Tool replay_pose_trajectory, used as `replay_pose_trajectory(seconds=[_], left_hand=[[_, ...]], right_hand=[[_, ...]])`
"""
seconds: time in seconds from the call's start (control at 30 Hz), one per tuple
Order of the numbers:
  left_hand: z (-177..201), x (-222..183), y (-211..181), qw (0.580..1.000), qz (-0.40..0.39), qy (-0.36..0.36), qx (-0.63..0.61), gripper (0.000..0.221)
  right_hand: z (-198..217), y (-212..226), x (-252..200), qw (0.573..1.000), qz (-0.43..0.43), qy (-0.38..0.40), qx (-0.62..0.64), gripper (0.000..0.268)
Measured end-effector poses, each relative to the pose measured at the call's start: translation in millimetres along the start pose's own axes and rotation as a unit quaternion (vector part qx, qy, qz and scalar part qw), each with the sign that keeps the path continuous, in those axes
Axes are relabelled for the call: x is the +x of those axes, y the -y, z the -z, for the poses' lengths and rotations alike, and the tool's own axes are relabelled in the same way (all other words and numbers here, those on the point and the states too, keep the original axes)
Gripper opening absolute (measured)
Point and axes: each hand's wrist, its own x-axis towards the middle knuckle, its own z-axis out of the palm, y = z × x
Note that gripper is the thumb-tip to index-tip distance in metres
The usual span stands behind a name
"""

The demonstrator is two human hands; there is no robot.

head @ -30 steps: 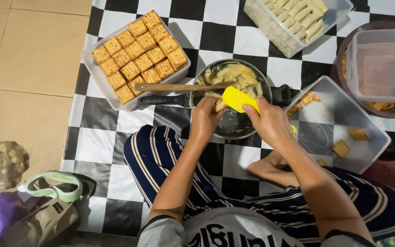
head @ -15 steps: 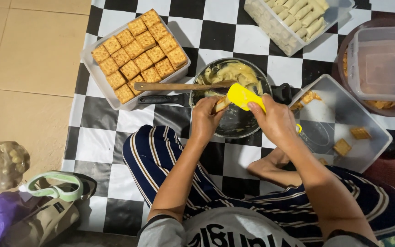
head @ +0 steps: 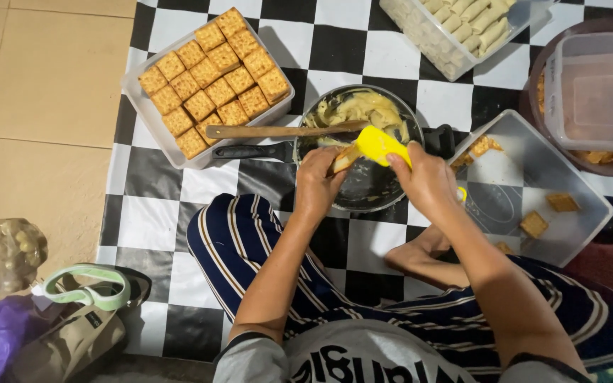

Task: Spreading filling onto square biscuits and assembling them into sandwiches on a floor workspace.

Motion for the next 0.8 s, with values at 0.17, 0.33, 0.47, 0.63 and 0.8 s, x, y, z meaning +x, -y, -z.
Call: replay_pose_trajectory(seconds=[0.17, 0.33, 0.47, 0.63, 0.8], left_hand=[[3, 7, -14, 0.987, 0.129, -0.012, -0.097, 0.039], [-1, 0, 5, 0.948, 0.273, -0.023, -0.161, 0.045], [5, 7, -16, 0.955, 0.256, -0.009, -0.151, 0.042], [-8, 0, -4, 0.991, 0.133, 0.004, -0.008, 0.025], [-13, -6, 0, 0.999, 0.039, -0.03, -0.017, 0.035]], right_hand=[[-83, -64, 47, 0.997, -0.059, 0.016, 0.041, 0.059], [-162, -141, 51, 0.983, -0.122, 0.032, 0.13, 0.066], [-137, -127, 40, 0.986, -0.098, -0.001, 0.132, 0.067], [-16, -11, -5, 0.994, -0.066, -0.021, 0.082, 0.061], [10, 20, -24, 1.0, -0.009, -0.015, 0.022, 0.054]])
